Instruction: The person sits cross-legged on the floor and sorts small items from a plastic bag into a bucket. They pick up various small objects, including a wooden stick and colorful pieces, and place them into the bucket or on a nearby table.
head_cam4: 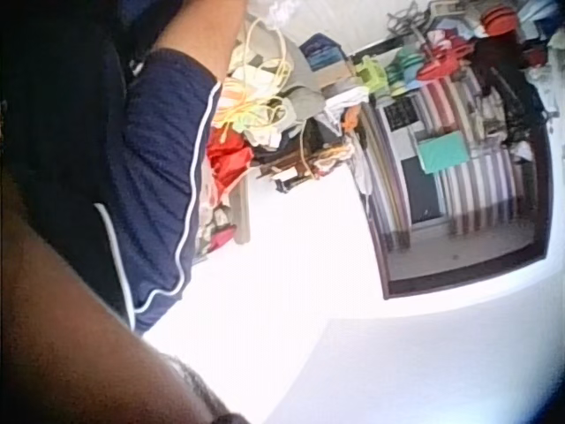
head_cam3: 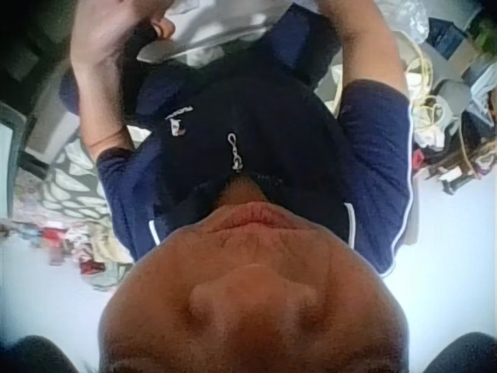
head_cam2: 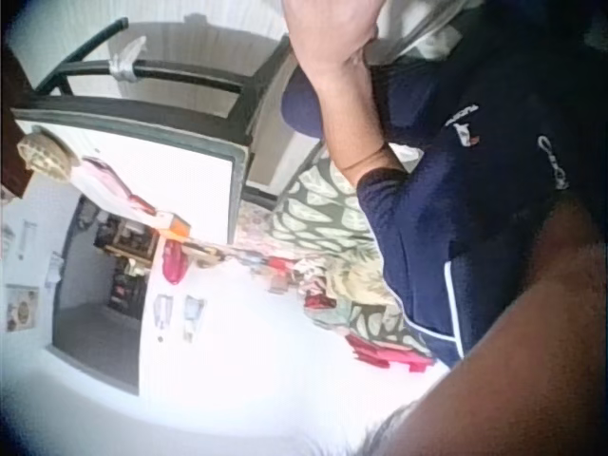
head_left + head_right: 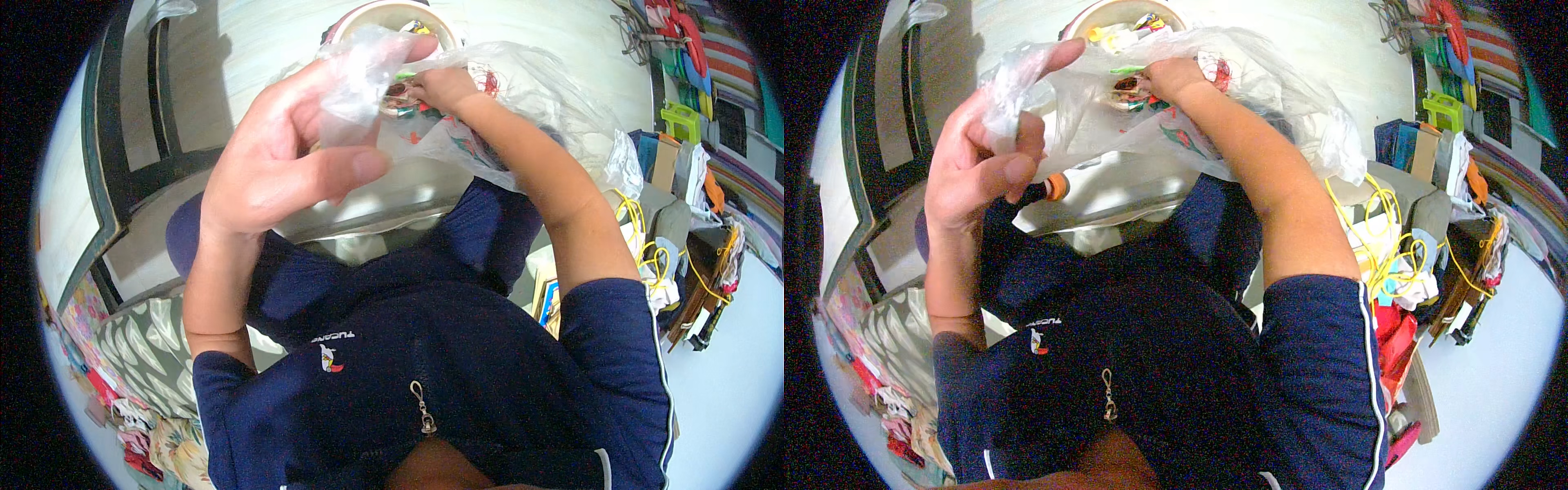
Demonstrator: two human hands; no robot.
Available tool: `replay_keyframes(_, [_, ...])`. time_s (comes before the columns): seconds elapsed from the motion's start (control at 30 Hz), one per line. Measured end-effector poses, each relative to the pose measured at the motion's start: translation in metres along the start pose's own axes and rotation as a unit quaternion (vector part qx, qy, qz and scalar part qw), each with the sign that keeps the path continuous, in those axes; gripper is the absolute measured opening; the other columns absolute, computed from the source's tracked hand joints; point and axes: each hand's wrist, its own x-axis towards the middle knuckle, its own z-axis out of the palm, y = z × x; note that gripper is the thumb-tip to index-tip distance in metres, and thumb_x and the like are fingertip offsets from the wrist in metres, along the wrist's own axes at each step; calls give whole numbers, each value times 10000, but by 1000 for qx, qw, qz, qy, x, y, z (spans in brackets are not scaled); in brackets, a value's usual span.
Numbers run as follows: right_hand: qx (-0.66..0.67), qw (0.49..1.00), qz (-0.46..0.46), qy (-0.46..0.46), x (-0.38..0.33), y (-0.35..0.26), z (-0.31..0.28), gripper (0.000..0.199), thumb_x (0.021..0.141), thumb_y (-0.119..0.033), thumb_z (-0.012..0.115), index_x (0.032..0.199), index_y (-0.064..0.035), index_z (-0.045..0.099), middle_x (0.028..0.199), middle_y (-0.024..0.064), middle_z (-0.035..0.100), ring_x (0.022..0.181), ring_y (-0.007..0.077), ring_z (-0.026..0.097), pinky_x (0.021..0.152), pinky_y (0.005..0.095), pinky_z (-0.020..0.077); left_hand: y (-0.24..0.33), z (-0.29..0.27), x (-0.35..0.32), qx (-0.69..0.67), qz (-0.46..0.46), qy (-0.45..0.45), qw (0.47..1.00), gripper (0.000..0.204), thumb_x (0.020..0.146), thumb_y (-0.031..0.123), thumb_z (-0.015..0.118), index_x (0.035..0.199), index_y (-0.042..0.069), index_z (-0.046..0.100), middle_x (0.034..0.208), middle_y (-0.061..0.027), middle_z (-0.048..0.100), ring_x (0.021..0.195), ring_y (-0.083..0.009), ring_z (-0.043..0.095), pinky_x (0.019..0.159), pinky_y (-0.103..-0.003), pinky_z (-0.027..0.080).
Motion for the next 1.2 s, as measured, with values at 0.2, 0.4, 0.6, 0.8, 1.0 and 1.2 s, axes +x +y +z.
replay_keyframes(0.2, [-21,996,83,-21,8,-16,-13,368,736,-341,598,990,-77,639,989,151,632,926,270,616,771,395,493,-1,-9,4,-15,67,16,997,693,689,145,666,1289,-42,374,663,2,469,502,-45,376,458,-174,294])
replay_keyframes(0.4, [29,994,104,-26,4,-18,-15,370,684,-331,628,937,-61,640,978,159,627,918,278,610,768,382,486,-13,-16,1,-51,67,9,996,707,693,138,667,1294,-54,348,611,5,444,526,-48,383,465,-177,276])
replay_keyframes(0.6, [256,960,77,-86,-27,-21,-77,268,650,-297,631,758,-62,562,700,60,582,634,181,539,601,325,433,-12,-21,-3,-51,68,-50,995,689,674,77,658,1281,-54,358,697,-11,473,553,-63,399,519,-181,297])
replay_keyframes(0.8, [440,885,145,-45,-13,2,-50,186,709,-200,577,787,-33,553,661,42,546,512,107,471,447,244,369,-9,-15,-2,-23,68,-33,997,640,670,30,644,1248,-54,385,720,-6,476,629,-71,435,565,-197,325])
replay_keyframes(1.0, [515,843,137,-76,-6,11,-35,140,740,-143,546,818,-27,540,652,24,532,497,78,465,429,207,376,-11,-19,-3,-30,76,-47,996,620,681,33,640,1240,-61,389,708,-6,474,610,-72,426,550,-200,318])
replay_keyframes(1.2, [654,746,124,-12,-7,8,-25,98,751,-128,526,771,-33,537,654,20,540,535,68,512,485,181,446,-10,-19,-3,-31,79,-39,996,611,683,42,643,1233,-61,400,713,-4,473,612,-68,420,546,-201,314])
